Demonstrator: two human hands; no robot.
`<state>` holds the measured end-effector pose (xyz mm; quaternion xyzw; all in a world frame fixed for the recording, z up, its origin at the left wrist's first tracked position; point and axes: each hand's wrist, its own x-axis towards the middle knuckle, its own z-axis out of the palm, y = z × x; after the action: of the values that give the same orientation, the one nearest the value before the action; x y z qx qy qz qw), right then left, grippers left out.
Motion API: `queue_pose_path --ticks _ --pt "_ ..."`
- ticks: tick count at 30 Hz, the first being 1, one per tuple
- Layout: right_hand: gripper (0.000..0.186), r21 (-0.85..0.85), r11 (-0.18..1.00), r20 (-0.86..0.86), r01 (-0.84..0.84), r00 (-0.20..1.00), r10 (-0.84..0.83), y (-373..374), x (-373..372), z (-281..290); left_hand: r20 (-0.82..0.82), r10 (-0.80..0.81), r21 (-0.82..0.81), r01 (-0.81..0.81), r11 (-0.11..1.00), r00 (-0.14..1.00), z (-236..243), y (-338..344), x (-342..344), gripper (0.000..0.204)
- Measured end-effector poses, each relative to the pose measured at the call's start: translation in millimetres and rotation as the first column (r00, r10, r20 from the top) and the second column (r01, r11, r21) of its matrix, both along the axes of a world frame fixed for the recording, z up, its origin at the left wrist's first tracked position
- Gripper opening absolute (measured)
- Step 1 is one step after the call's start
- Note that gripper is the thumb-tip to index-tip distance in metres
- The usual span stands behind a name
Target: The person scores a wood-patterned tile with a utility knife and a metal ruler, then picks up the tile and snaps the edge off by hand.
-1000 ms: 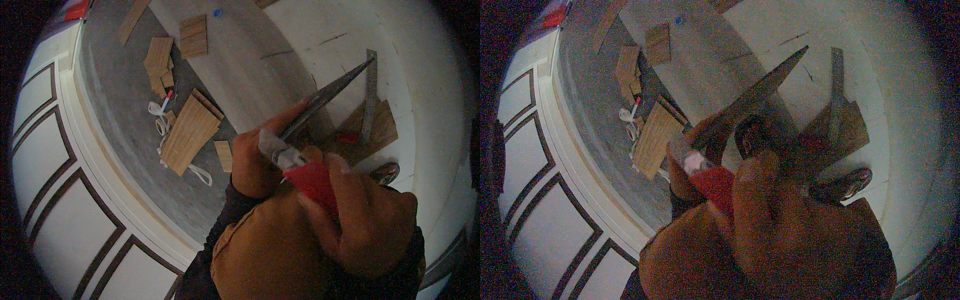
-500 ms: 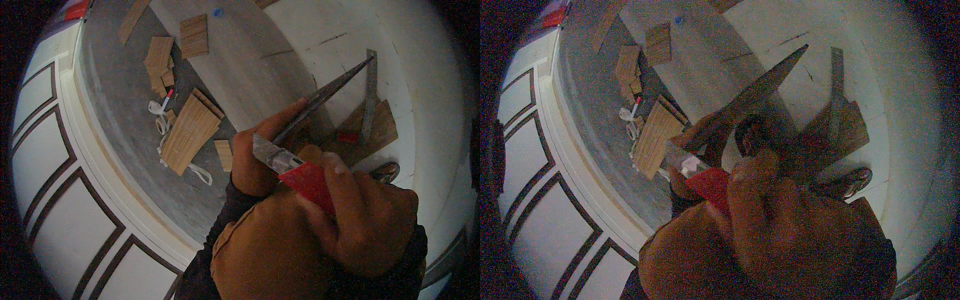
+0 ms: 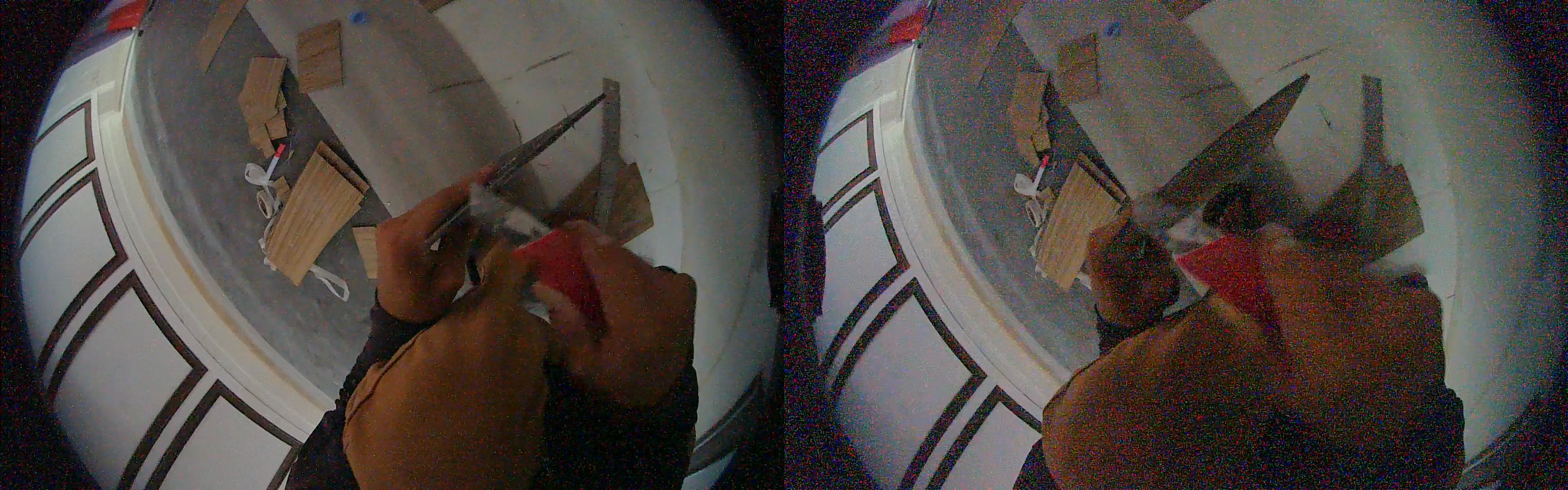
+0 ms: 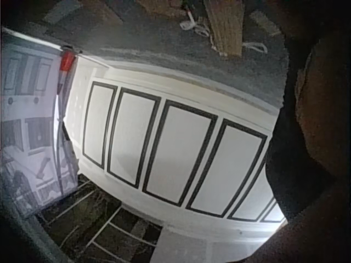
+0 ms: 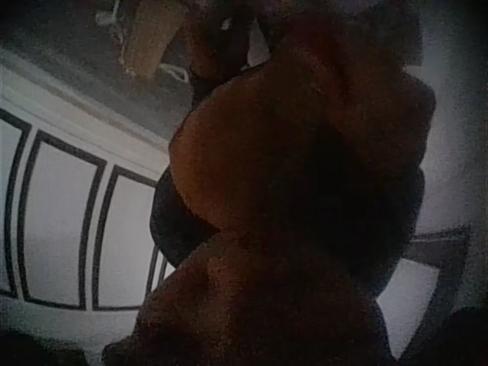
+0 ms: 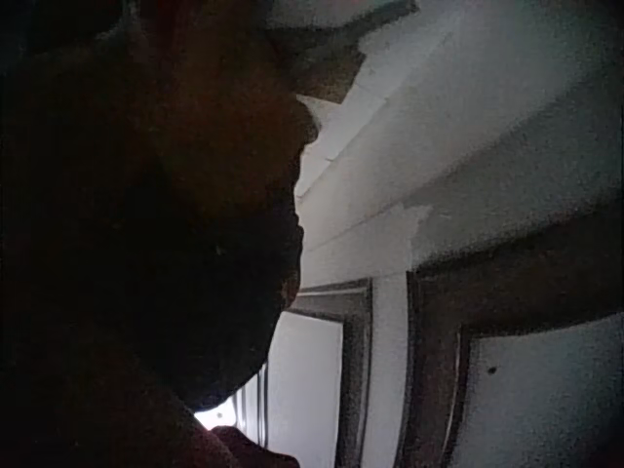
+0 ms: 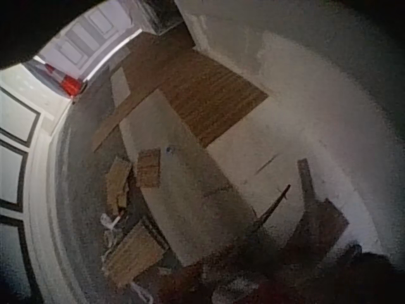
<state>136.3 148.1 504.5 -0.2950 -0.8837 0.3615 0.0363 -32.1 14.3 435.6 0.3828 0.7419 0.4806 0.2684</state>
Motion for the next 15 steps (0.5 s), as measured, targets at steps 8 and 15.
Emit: queue_pose_path --ticks 8,15 --pt "0.055 -0.079 0.971 0.118 -0.224 0.966 0.232 3.5 -24.7 31.4 0.095 -0.098 -0.148 0.111 0.983 0.991 11.3 7.7 -3.6 0.043" --pt "0.056 0.006 0.975 0.038 -0.220 0.975 0.220 -1.9 -17.9 25.0 0.222 -0.039 -0.222 0.089 0.971 0.974 24.0 13.7 1.9 0.044"
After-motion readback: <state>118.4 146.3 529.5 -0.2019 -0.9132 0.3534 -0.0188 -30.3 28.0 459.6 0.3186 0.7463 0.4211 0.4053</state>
